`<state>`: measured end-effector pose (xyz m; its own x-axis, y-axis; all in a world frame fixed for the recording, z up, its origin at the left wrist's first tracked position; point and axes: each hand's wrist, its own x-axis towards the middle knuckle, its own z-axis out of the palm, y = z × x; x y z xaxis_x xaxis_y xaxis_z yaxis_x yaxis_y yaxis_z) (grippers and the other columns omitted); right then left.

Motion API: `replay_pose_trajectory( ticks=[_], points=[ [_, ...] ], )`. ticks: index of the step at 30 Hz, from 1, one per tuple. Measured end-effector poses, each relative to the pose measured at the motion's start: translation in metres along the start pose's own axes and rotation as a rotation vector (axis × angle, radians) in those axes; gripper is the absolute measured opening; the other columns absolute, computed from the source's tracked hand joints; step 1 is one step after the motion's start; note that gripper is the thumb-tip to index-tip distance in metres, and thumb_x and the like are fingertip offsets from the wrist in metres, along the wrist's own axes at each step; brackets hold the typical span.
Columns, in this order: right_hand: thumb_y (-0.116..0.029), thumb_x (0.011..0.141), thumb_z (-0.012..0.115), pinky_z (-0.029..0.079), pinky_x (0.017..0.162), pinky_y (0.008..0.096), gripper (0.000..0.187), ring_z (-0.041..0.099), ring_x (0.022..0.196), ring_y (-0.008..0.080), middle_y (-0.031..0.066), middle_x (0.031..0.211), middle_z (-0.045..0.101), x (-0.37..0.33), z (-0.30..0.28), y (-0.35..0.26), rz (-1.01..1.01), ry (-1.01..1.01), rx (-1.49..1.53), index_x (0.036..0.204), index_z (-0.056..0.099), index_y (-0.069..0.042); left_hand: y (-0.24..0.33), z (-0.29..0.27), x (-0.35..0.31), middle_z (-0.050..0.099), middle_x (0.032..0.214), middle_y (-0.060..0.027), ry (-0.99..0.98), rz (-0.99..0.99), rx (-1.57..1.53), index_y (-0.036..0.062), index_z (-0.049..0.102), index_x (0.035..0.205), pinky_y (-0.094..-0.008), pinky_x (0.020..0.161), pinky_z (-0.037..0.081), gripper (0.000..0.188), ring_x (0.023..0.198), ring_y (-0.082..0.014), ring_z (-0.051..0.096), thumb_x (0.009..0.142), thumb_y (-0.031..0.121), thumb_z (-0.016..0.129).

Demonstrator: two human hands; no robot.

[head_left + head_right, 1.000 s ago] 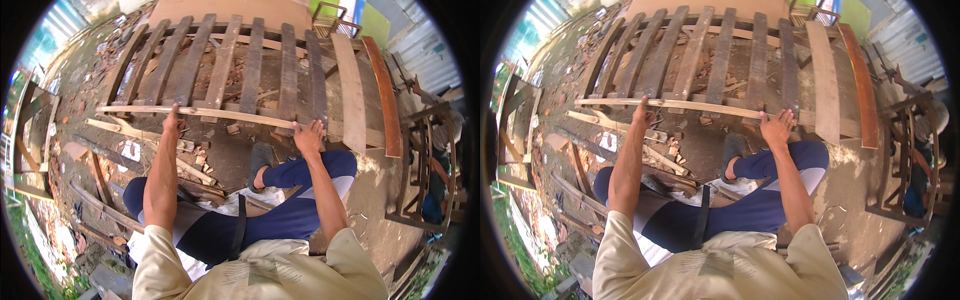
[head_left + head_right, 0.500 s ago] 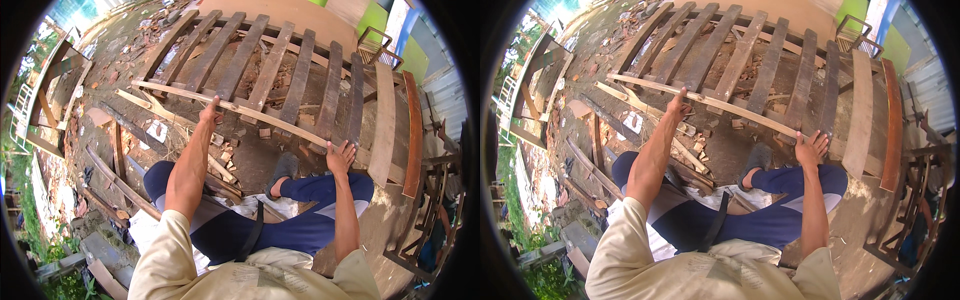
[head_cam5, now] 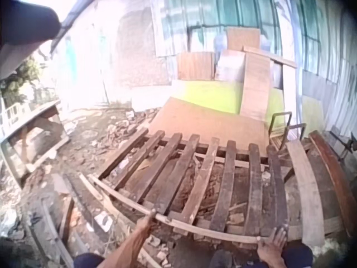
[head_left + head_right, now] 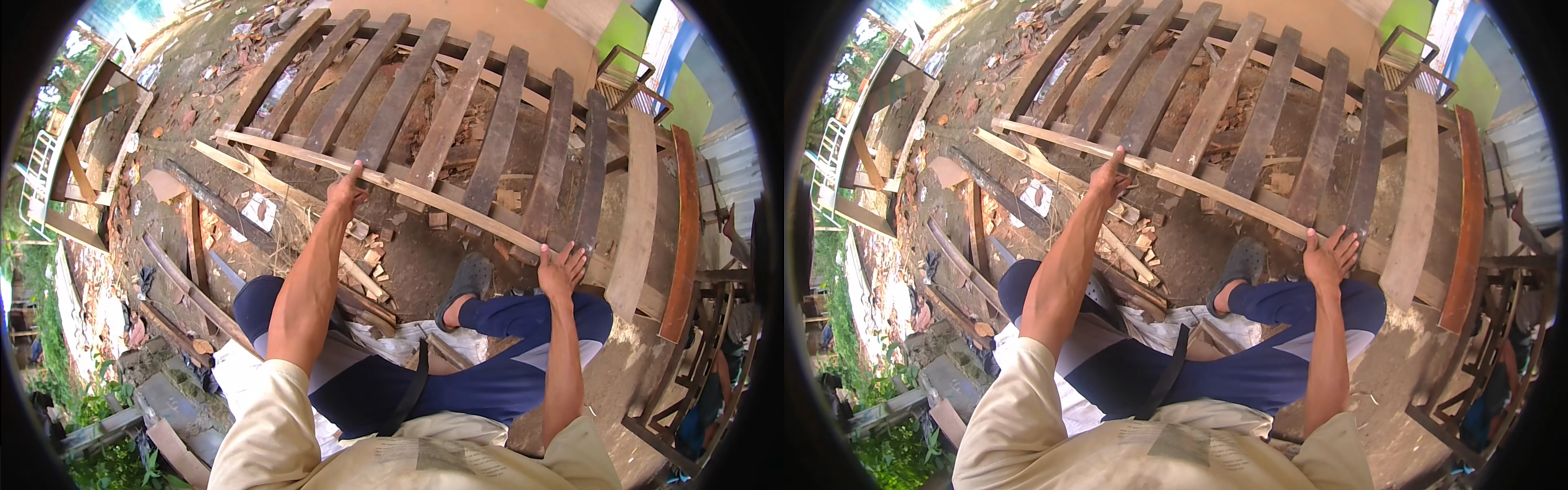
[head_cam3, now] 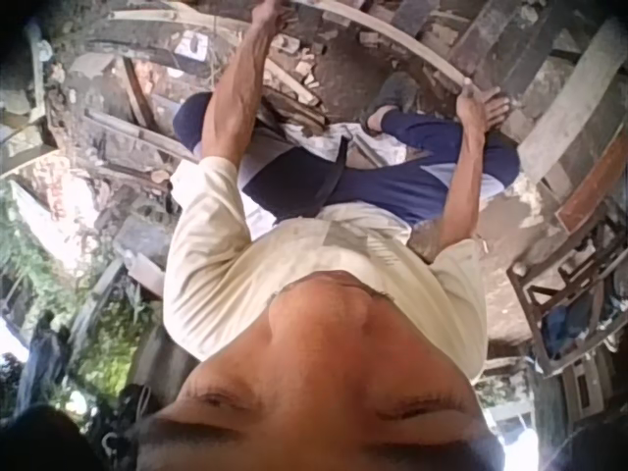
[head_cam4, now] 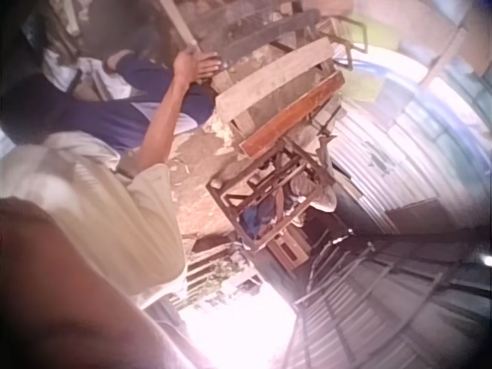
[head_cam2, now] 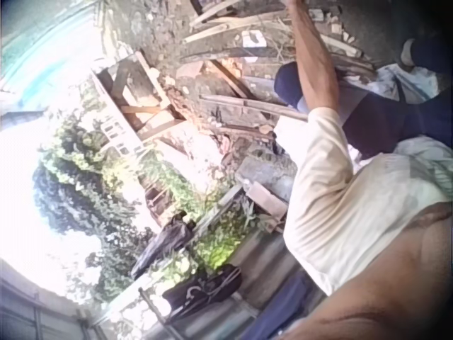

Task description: The person sits on the ground and uses a machete to shave and shape a thin wooden stick. They repeatedly test the stick's flexibility and fit it into a wooden pallet frame, then continue shaving the wood.

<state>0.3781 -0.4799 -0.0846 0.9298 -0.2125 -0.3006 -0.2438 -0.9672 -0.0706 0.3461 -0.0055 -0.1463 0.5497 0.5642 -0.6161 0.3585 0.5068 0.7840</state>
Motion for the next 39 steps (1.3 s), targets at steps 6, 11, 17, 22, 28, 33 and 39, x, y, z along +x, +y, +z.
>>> replay_pose_trajectory(
  ticks=[6, 11, 17, 22, 28, 33, 39],
  points=[
    [-0.066, 0.098, 0.033, 0.001, 0.12, 0.0537, 0.091, -0.003, 0.151, 0.0429, 0.0311, 0.161, 0.001, 0.003, 0.0, 0.001, 0.004, 0.004, 0.029, 0.156, 0.011, 0.001, 0.018, 0.007, -0.017, 0.059, 0.115, -0.0229, 0.058, -0.046, 0.176, -0.0044, 0.054, 0.124, -0.0413, 0.077, 0.056, 0.085, 0.099, -0.0307, 0.062, 0.074, 0.059, 0.079],
    [-0.067, 0.097, 0.034, 0.0, 0.12, 0.0527, 0.092, -0.006, 0.151, 0.042, 0.0304, 0.161, -0.001, 0.006, -0.002, 0.002, 0.015, -0.014, 0.052, 0.156, 0.011, 0.0, 0.017, 0.019, -0.032, 0.017, 0.158, -0.0245, 0.594, 0.474, 0.88, -0.0021, 0.02, 0.152, -0.0547, 0.118, 0.019, 0.117, 0.147, -0.0412, 0.016, 0.074, 0.069, 0.071],
    [-0.067, 0.097, 0.034, -0.001, 0.12, 0.0522, 0.093, -0.006, 0.151, 0.0412, 0.0292, 0.162, -0.002, 0.005, -0.004, -0.002, 0.028, -0.059, 0.042, 0.157, 0.01, 0.0, 0.048, -0.012, -0.03, 0.016, 0.162, -0.0219, 0.303, 0.472, 1.379, 0.0029, 0.019, 0.156, -0.0494, 0.122, 0.012, 0.126, 0.152, -0.0335, 0.012, 0.071, 0.09, 0.05],
    [-0.069, 0.096, 0.033, -0.001, 0.121, 0.0511, 0.094, -0.006, 0.151, 0.0404, 0.028, 0.162, -0.002, 0.005, -0.008, 0.001, 0.05, -0.1, 0.014, 0.157, 0.008, -0.002, 0.098, -0.021, -0.04, 0.053, 0.14, -0.0203, 0.049, 0.363, 1.512, 0.0003, 0.05, 0.139, -0.0614, 0.111, 0.032, 0.114, 0.126, -0.0329, 0.056, 0.065, 0.086, 0.062],
    [-0.07, 0.095, 0.034, 0.0, 0.121, 0.052, 0.093, -0.004, 0.151, 0.0415, 0.0297, 0.162, -0.002, 0.006, -0.009, 0.0, 0.028, -0.103, 0.021, 0.157, 0.014, -0.005, 0.102, -0.018, -0.032, 0.058, 0.135, -0.0203, 0.027, 0.251, 1.539, -0.0008, 0.052, 0.136, -0.0598, 0.108, 0.036, 0.11, 0.125, -0.0338, 0.057, 0.064, 0.08, 0.07],
    [-0.068, 0.096, 0.036, 0.0, 0.12, 0.0557, 0.09, -0.002, 0.151, 0.0439, 0.0302, 0.161, 0.001, 0.008, -0.002, 0.0, 0.009, -0.055, 0.052, 0.156, 0.019, -0.004, 0.084, -0.021, -0.033, 0.026, 0.159, -0.0209, 0.099, 0.33, 1.526, 0.002, 0.028, 0.153, -0.0594, 0.114, 0.027, 0.12, 0.147, -0.0366, 0.027, 0.07, 0.082, 0.062],
    [-0.058, 0.098, 0.042, 0.007, 0.119, 0.0591, 0.074, 0.013, 0.149, 0.0446, 0.0287, 0.158, 0.022, -0.009, -0.008, -0.012, -0.133, 0.199, 0.073, 0.151, 0.036, -0.006, 0.056, -0.024, -0.025, 0.014, 0.164, -0.02, 0.17, 0.453, 1.459, 0.0083, 0.017, 0.158, -0.0587, 0.117, 0.019, 0.115, 0.151, -0.0383, 0.016, 0.077, 0.082, 0.053]
  ],
)
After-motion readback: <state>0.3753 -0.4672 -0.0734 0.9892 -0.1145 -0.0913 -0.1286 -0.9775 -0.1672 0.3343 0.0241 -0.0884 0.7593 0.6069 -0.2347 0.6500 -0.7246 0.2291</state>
